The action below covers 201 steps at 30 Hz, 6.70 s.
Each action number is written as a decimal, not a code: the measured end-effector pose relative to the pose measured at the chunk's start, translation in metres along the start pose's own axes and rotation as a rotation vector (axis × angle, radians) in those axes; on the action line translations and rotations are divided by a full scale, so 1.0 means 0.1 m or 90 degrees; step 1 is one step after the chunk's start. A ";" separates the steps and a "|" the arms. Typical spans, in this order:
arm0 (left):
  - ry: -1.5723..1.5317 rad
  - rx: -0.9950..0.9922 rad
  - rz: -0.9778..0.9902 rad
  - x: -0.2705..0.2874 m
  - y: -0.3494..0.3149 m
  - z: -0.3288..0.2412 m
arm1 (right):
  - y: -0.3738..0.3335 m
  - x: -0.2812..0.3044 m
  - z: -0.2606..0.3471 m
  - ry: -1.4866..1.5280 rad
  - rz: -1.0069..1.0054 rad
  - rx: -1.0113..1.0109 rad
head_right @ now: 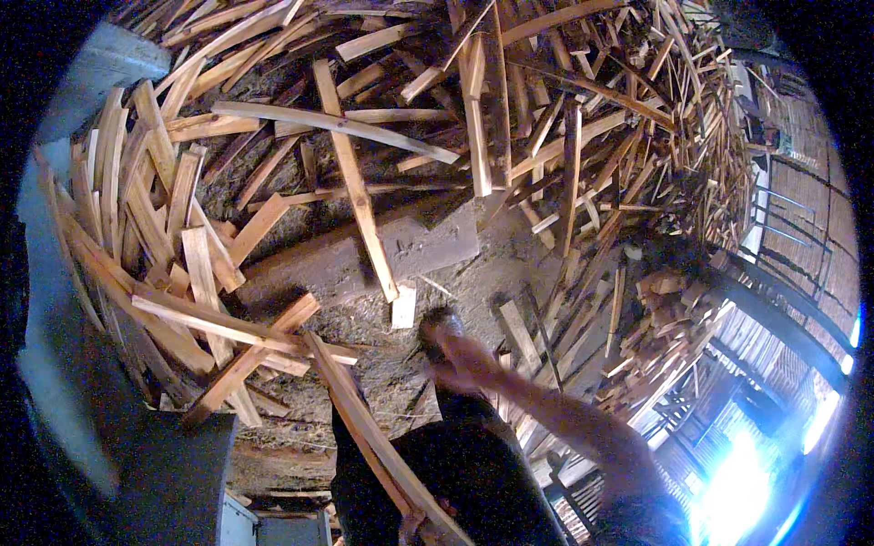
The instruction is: The person repeatedly picks up small wooden planks from a large pile on the floor and places them onto a metal rack. The person handles the wood by hand, gathering handfuls of planks and stacking them neatly on the rack throughout the clip.
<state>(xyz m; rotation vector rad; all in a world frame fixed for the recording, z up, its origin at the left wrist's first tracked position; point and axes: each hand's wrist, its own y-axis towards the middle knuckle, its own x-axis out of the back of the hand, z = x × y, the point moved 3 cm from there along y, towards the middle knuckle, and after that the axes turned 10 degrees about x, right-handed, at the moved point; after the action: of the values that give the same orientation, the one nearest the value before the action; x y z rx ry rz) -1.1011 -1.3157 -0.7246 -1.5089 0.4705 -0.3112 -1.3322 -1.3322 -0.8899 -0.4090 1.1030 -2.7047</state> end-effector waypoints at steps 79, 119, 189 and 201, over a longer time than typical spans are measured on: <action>-0.489 -0.084 -0.124 0.17 0.89 -0.28 | 0.91 0.60 0.19 0.493 -0.435 0.256; -0.293 -0.348 -0.195 2.79 1.18 -3.17 | 1.58 -0.46 1.98 0.023 0.110 0.290; 0.245 -0.389 -0.254 2.58 1.84 -2.81 | 2.38 -1.19 1.96 0.879 -0.153 0.141; 0.322 -0.590 0.091 0.76 0.69 -3.58 | 1.07 0.48 1.86 0.697 -0.399 0.246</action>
<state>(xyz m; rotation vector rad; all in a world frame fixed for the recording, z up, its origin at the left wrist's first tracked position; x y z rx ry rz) -1.2135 -1.6628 -0.8011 -2.2786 1.2376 -0.3863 -1.3097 -1.5427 -0.8296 1.0917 0.5731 -3.6639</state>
